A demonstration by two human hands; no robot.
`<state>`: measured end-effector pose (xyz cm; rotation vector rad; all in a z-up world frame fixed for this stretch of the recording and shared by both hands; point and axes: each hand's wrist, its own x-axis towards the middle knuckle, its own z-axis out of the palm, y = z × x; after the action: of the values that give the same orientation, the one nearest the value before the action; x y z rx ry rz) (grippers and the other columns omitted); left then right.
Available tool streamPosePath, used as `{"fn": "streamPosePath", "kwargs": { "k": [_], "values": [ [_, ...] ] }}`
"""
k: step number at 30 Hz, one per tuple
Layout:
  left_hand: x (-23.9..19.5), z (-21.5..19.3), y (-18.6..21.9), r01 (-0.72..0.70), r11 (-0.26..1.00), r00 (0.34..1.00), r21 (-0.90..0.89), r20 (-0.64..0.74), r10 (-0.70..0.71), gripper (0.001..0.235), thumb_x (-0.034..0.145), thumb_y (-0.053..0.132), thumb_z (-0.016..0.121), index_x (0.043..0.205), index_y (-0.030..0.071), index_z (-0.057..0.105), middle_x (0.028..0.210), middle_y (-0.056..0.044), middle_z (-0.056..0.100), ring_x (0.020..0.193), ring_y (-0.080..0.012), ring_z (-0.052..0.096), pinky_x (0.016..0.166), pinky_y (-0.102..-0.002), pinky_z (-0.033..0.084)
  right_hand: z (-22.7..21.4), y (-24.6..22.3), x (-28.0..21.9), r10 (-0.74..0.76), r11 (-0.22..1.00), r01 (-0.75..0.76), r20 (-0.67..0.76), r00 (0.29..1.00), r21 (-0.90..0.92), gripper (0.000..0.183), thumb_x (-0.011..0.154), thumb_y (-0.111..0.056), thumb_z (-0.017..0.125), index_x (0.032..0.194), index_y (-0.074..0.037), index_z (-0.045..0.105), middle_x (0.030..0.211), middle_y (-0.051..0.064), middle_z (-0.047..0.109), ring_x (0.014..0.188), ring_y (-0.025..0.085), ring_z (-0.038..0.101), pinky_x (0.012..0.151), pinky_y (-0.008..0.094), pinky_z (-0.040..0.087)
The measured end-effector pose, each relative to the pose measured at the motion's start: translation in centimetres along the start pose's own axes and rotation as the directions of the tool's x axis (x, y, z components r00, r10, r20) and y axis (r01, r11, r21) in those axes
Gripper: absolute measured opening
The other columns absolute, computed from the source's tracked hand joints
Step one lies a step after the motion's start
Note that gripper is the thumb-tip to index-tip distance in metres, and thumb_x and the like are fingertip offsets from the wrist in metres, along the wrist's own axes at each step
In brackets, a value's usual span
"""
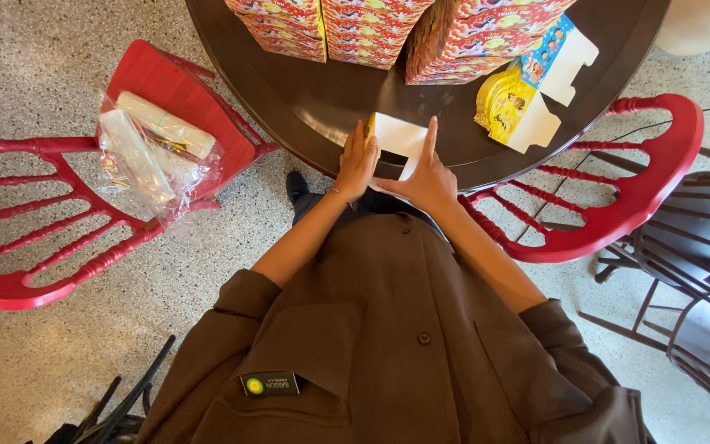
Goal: The person assembles flat-packed paper boxes by folding and interlocking the flaps. They repeatedly pick up a flat box, fold it into a three-dimensional container, and place it on a growing stack on the table.
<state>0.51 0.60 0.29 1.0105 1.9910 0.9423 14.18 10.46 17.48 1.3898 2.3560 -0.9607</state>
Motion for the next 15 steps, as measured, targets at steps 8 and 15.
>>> {"fn": "streamPosePath", "kwargs": {
  "k": [8, 15],
  "values": [
    [-1.2, -4.9, 5.6, 0.173, 0.983, 0.979, 0.063, 0.099, -0.178, 0.088, 0.098, 0.067, 0.043, 0.162, 0.011, 0.020, 0.154, -0.023, 0.041, 0.131, -0.0438, 0.055, 0.107, -0.047, 0.047, 0.8, 0.3, 0.2, 0.023, 1.000, -0.024, 0.064, 0.998, 0.020, 0.147, 0.067, -0.065, 0.083, 0.163, -0.016, -0.017, 0.150, 0.027, 0.049, 0.122, 0.043, 0.062, 0.096, 0.050, 0.053],
    [-1.7, -8.7, 7.0, -0.001, 0.992, 0.927, 0.128, 0.373, -0.047, 0.085, 0.101, 0.053, 0.040, 0.165, 0.017, -0.001, 0.158, -0.022, 0.034, 0.121, -0.0449, 0.060, 0.099, -0.049, 0.052, 2.6, 3.5, 1.0, -0.195, 0.939, 0.222, -0.123, 0.973, 0.262, 0.090, 0.110, -0.047, 0.053, 0.166, -0.015, -0.009, 0.149, 0.033, 0.049, 0.129, 0.047, 0.057, 0.103, 0.049, 0.051]
  ]
}}
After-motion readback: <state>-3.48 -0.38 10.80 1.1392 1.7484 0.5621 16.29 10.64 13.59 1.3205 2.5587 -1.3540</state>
